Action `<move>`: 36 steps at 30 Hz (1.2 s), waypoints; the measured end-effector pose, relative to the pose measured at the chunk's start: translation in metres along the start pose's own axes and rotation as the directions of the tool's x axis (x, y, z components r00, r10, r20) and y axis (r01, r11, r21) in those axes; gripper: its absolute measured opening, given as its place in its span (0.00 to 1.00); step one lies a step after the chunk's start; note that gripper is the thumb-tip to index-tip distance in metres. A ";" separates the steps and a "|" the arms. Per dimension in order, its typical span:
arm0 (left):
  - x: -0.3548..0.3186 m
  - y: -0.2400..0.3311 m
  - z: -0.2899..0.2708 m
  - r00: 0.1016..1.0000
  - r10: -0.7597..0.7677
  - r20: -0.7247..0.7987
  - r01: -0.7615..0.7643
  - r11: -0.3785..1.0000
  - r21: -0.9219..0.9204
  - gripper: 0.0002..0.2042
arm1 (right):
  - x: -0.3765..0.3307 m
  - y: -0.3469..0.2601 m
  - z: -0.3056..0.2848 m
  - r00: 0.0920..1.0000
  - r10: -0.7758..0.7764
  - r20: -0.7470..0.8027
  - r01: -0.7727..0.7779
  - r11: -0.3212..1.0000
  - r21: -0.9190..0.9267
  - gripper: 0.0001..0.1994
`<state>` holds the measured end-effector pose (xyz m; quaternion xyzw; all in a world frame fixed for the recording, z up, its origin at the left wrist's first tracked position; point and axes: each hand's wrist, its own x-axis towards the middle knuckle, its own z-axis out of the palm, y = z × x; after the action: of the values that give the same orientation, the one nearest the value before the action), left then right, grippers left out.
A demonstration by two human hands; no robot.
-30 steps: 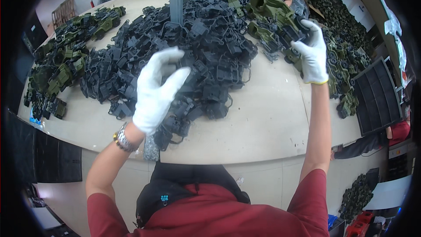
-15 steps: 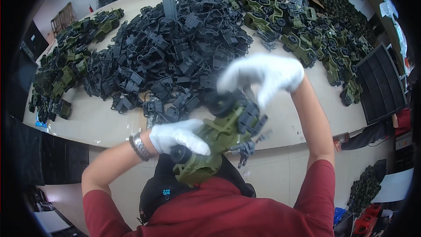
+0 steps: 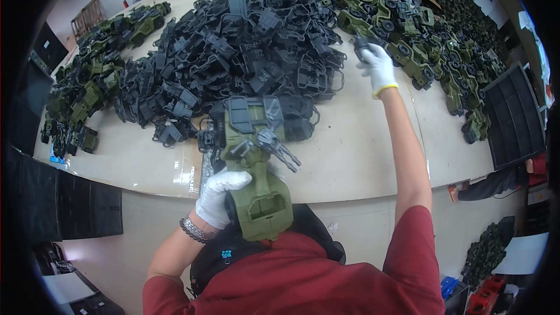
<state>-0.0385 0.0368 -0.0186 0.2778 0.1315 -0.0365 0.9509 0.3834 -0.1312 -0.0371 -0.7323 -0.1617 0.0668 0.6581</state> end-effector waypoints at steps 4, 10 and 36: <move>0.006 -0.002 -0.008 0.995 0.099 0.013 -0.099 0.995 -0.029 0.29 | -0.078 -0.009 -0.050 0.945 0.310 0.099 -0.323 0.934 0.156 0.22; 0.011 -0.011 0.001 0.992 0.125 -0.010 -0.125 0.992 -0.023 0.24 | -0.163 0.002 -0.089 0.993 -0.111 0.025 0.057 0.293 -0.955 0.27; 0.038 -0.027 0.037 0.759 0.640 -0.118 -0.566 0.738 0.367 0.20 | -0.268 -0.067 0.058 0.844 -0.348 0.409 0.419 0.903 -0.095 0.34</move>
<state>0.0031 -0.0057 -0.0126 0.4529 0.1387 0.2889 0.8320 0.1035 -0.1582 -0.0090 -0.7141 -0.4357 0.0601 0.5445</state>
